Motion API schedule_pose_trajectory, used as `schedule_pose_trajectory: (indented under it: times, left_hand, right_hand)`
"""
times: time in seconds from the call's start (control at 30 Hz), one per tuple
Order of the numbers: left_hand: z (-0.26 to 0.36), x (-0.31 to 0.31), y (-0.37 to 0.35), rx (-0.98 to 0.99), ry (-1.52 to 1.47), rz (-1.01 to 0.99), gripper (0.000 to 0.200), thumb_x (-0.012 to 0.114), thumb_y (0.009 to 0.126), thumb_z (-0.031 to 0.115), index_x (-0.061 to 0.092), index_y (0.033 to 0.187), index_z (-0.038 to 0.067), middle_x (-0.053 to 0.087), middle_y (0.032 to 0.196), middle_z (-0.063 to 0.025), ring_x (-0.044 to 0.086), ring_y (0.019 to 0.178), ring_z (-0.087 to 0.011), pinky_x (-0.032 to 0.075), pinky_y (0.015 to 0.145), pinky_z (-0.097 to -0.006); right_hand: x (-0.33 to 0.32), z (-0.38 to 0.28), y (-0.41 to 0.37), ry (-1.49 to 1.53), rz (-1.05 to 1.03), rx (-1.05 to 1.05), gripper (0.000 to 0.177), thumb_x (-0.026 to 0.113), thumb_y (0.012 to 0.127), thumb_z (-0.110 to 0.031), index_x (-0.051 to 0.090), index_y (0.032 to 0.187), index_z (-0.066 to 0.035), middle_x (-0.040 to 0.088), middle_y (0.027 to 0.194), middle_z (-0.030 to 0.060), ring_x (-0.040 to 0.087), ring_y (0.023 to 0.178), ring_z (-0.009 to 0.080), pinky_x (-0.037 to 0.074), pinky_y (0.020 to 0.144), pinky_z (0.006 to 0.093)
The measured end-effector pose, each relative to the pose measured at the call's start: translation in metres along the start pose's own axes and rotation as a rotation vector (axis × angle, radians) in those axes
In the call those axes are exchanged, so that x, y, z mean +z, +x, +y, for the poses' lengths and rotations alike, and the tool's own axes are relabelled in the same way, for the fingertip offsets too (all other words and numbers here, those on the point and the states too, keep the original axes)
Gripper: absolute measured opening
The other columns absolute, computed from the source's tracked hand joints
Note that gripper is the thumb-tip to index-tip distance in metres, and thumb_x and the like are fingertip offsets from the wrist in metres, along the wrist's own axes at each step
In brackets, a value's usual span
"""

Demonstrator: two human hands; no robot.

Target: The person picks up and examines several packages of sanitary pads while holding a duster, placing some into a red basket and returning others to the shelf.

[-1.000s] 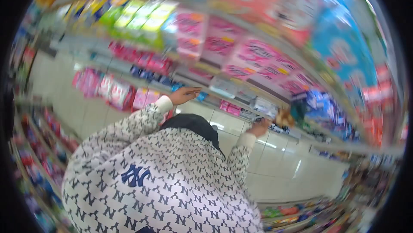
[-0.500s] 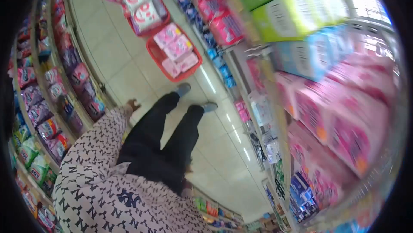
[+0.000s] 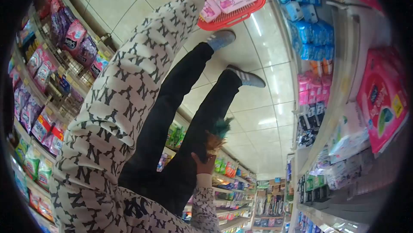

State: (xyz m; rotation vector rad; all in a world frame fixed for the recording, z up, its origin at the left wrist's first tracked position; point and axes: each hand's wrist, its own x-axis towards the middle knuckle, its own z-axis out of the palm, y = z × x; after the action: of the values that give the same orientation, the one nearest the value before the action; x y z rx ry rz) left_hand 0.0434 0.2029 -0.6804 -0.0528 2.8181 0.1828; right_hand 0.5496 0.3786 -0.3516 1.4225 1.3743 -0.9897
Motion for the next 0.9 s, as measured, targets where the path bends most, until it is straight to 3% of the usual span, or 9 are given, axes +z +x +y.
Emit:
schedule_pose_trajectory:
  times: [0.1,0.23,0.37,0.5,0.57,0.63,0.7,0.8,0.9]
  left_hand:
    - [0.015,-0.011,-0.025,-0.057,-0.043,-0.020,0.114,0.077,0.064,0.043,0.012,0.148,0.001,0.026,0.148,-0.0252,0.023,0.138,-0.0395,0.017,0.113,-0.0524]
    - [0.018,-0.033,-0.071,-0.057,-0.261,-0.019,0.119,0.082,0.055,0.051,0.021,0.145,0.006,0.039,0.134,-0.0267,0.037,0.126,-0.0406,0.027,0.107,-0.0533]
    - [0.018,-0.089,-0.170,-0.053,-0.586,-0.169,0.122,0.084,0.056,0.047,0.014,0.146,0.003,0.037,0.129,-0.0300,0.036,0.122,-0.0459,0.031,0.105,-0.0495]
    - [0.052,-0.275,-0.297,0.178,-0.822,-0.161,0.115,0.084,0.057,0.032,0.017,0.145,0.003,0.035,0.127,-0.0283,0.036,0.119,-0.0475,0.031,0.104,-0.0510]
    - [0.068,-0.375,-0.345,0.225,-0.895,-0.216,0.113,0.082,0.057,0.032,0.018,0.145,0.004,0.036,0.126,-0.0268,0.035,0.119,-0.0463,0.031,0.104,-0.0516]
    - [0.076,-0.447,-0.385,0.395,-0.839,-0.078,0.110,0.081,0.058,0.033,0.021,0.145,0.003,0.036,0.125,-0.0263,0.036,0.119,-0.0442,0.033,0.102,-0.0492]
    - [0.065,-0.534,-0.393,0.510,-1.001,-0.085,0.099,0.079,0.066,0.027,0.025,0.145,0.005,0.048,0.118,-0.0194,0.048,0.111,-0.0322,0.038,0.099,-0.0415]
    - [0.069,-0.536,-0.363,0.364,-1.752,-0.124,0.049,0.060,0.090,0.022,0.044,0.134,0.005,0.057,0.103,-0.0019,0.054,0.093,-0.0097,0.042,0.085,-0.0258]
    - [0.084,-0.556,-0.375,0.297,-2.181,-0.729,0.056,0.045,0.097,0.044,0.041,0.140,0.008,0.057,0.125,-0.0113,0.052,0.117,-0.0196,0.040,0.102,-0.0363]
  right_hand:
    - [-0.006,0.009,-0.018,0.108,0.012,-0.082,0.072,0.090,0.060,-0.026,0.045,0.112,-0.003,0.049,0.108,0.0094,0.049,0.103,0.0225,0.041,0.091,0.0332]
    - [-0.009,-0.024,-0.031,-0.287,0.085,0.018,0.066,0.088,0.064,-0.030,0.050,0.109,0.000,0.060,0.105,0.0122,0.056,0.099,0.0247,0.045,0.087,0.0340]
    - [-0.019,-0.007,-0.024,0.130,0.100,-0.243,0.053,0.082,0.073,-0.028,0.053,0.110,-0.003,0.060,0.116,0.0129,0.059,0.087,0.0205,0.048,0.079,0.0326]
    - [-0.044,-0.152,-0.125,0.518,-0.055,-0.524,0.059,0.075,0.080,-0.024,0.041,0.125,-0.005,0.051,0.134,0.0139,0.056,0.063,0.0118,0.042,0.043,0.0232]
    - [-0.048,-0.184,-0.157,0.598,-0.182,-0.568,0.067,0.075,0.081,-0.021,0.032,0.131,-0.005,0.049,0.134,0.0147,0.052,0.059,0.0080,0.031,0.034,0.0200]
    - [-0.046,-0.212,-0.211,0.709,-0.116,-0.664,0.067,0.073,0.082,-0.016,0.032,0.134,-0.007,0.058,0.113,0.0139,0.055,0.060,0.0106,0.037,0.039,0.0209]
    - [-0.060,-0.217,-0.237,0.954,-0.229,-0.828,0.055,0.072,0.082,-0.014,0.042,0.127,-0.004,0.060,0.107,0.0130,0.057,0.062,0.0130,0.041,0.042,0.0223]
    - [-0.113,-0.201,-0.287,0.740,-0.429,-0.737,0.046,0.056,0.089,-0.050,0.053,0.116,-0.013,0.066,0.090,0.0030,0.053,0.048,0.0053,0.023,0.032,0.0175]
    - [-0.123,-0.190,-0.343,0.767,-0.459,-0.833,0.049,0.055,0.090,-0.053,0.051,0.119,-0.014,0.063,0.083,-0.0017,0.044,0.045,0.0032,0.021,0.034,0.0174]
